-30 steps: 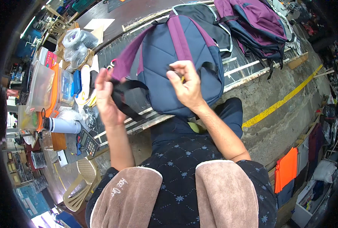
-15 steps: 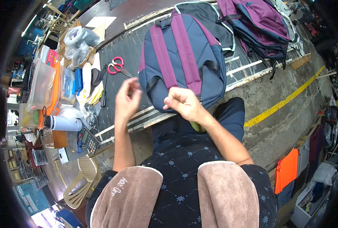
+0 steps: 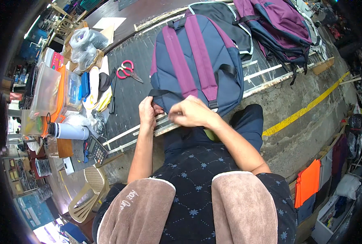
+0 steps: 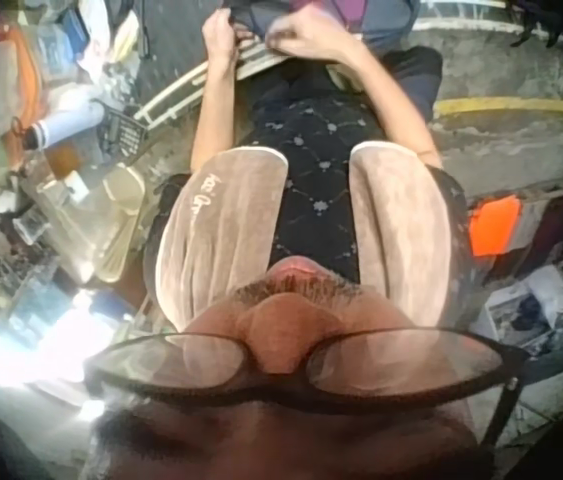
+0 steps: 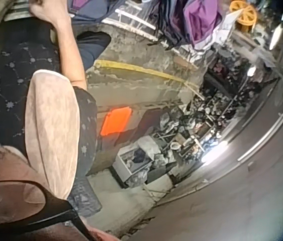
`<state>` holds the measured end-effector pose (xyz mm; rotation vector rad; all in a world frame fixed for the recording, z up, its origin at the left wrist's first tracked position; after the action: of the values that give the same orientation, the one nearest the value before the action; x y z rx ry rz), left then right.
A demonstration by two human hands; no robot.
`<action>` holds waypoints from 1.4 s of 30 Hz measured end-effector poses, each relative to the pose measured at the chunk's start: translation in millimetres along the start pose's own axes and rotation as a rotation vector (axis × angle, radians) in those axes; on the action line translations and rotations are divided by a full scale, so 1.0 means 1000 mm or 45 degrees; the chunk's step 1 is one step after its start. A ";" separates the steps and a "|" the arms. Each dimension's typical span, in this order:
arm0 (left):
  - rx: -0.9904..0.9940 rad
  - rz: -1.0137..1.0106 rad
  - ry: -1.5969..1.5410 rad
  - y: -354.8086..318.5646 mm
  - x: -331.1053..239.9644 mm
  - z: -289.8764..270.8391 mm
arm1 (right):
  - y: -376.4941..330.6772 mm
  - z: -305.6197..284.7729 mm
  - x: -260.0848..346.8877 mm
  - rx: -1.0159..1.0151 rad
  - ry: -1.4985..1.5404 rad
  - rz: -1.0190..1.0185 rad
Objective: The person trims loose threads on the straps and back panel of a backpack using thread clippers, flips the backpack over, and trims threads along the front pocket and seams.
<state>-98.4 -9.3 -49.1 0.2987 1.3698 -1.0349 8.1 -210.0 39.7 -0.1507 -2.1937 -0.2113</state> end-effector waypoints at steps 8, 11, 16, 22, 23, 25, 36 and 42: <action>0.059 -0.005 -0.252 -0.022 -0.021 0.022 | -0.002 -0.015 0.018 -0.459 -0.049 0.145; 0.093 -0.238 -0.777 -0.019 -0.008 0.030 | -0.003 -0.018 0.023 -0.575 0.013 0.064; 0.229 -0.077 -0.595 -0.023 -0.016 0.038 | -0.009 -0.017 0.020 -0.629 -0.145 -0.156; 0.088 0.076 -0.212 -0.034 -0.034 0.041 | -0.018 -0.008 0.012 -0.552 -0.188 -0.383; 0.085 0.078 -0.214 -0.034 -0.034 0.040 | -0.019 -0.010 0.013 -0.645 -0.060 -0.236; 0.067 0.151 -0.165 -0.035 -0.036 0.037 | -0.018 -0.017 0.014 -0.719 0.112 -0.032; -0.332 0.899 1.079 -0.072 -0.056 0.054 | -0.026 -0.008 -0.001 -0.482 -0.606 -0.111; -0.361 1.125 1.427 -0.091 -0.025 0.062 | -0.062 -0.055 0.013 -0.939 -0.604 -0.178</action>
<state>-121.9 -92.7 22.8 1.2557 2.0111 0.1686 32.0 -281.3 76.0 -0.4958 -2.4878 -1.1619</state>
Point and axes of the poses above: each hand's wrist, its own y-axis towards the middle knuckle, its own z-axis out of the palm, x = y × z, the point moved 4 cm from there along y, towards the middle knuckle, and after that the axes turned 6 degrees about -z, right-handed, at the moved point
